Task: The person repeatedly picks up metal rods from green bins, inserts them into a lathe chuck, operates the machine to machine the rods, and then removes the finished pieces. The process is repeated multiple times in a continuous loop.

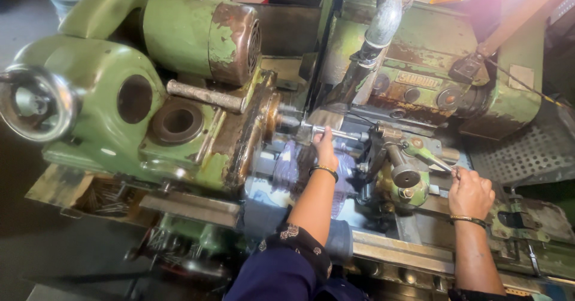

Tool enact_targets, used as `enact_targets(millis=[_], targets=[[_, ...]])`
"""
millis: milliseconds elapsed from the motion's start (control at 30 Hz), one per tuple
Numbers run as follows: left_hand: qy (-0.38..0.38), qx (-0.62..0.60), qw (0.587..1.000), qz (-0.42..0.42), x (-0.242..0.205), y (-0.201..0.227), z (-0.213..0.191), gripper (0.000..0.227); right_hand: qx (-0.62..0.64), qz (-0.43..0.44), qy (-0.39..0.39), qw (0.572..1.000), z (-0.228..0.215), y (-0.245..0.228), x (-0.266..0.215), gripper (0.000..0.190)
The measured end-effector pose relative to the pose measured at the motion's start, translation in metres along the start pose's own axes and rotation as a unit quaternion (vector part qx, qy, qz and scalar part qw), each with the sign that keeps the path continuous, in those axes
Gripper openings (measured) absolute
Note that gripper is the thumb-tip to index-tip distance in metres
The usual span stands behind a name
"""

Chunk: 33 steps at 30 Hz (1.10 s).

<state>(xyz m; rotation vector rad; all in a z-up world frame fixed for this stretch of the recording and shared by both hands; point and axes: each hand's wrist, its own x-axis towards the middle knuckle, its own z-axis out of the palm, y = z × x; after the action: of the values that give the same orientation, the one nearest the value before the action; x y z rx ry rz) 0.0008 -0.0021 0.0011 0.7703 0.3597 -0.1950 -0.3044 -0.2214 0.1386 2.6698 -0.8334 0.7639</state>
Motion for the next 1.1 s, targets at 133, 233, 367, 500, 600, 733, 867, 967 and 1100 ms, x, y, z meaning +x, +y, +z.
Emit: enact_targets(millis=[133, 233, 367, 500, 600, 733, 867, 967, 1100], targets=[[0.003, 0.014, 1.0, 0.003, -0.002, -0.002, -0.001, 0.029, -0.009, 0.0, 0.0, 1.0, -0.001, -0.001, -0.002, 0.019], [0.013, 0.008, 1.0, -0.014, -0.001, 0.001, 0.001, 0.027, 0.0, 0.001, 0.003, 1.0, -0.004, -0.003, 0.0, 0.019], [0.011, 0.015, 1.0, -0.001, -0.004, 0.004, -0.002, 0.029, 0.006, 0.001, 0.002, 1.0, -0.006, -0.005, -0.003, 0.02], [0.009, 0.024, 0.999, 0.025, -0.008, 0.006, 0.004, 0.029, 0.002, 0.003, -0.003, 1.0, -0.006, -0.004, 0.0, 0.02], [0.004, 0.024, 1.0, 0.018, -0.007, 0.009, 0.01, 0.03, 0.003, 0.0, -0.008, 1.0, -0.009, -0.004, 0.003, 0.02], [-0.004, 0.067, 0.997, 0.045, 0.003, 0.016, 0.017, 0.028, 0.039, 0.001, -0.018, 0.999, -0.019, -0.012, 0.005, 0.022], [-0.03, -0.022, 0.998, 0.049, 0.014, 0.017, 0.017, 0.024, 0.027, 0.068, -0.098, 0.993, -0.031, -0.033, -0.012, 0.022], [-0.008, -0.001, 0.999, 0.042, 0.012, 0.008, 0.009, 0.027, 0.012, 0.066, -0.074, 0.995, -0.036, -0.04, -0.017, 0.024], [-0.007, -0.003, 0.998, 0.061, 0.018, 0.006, 0.008, 0.029, 0.007, 0.058, -0.045, 0.997, -0.034, -0.039, -0.009, 0.025]])
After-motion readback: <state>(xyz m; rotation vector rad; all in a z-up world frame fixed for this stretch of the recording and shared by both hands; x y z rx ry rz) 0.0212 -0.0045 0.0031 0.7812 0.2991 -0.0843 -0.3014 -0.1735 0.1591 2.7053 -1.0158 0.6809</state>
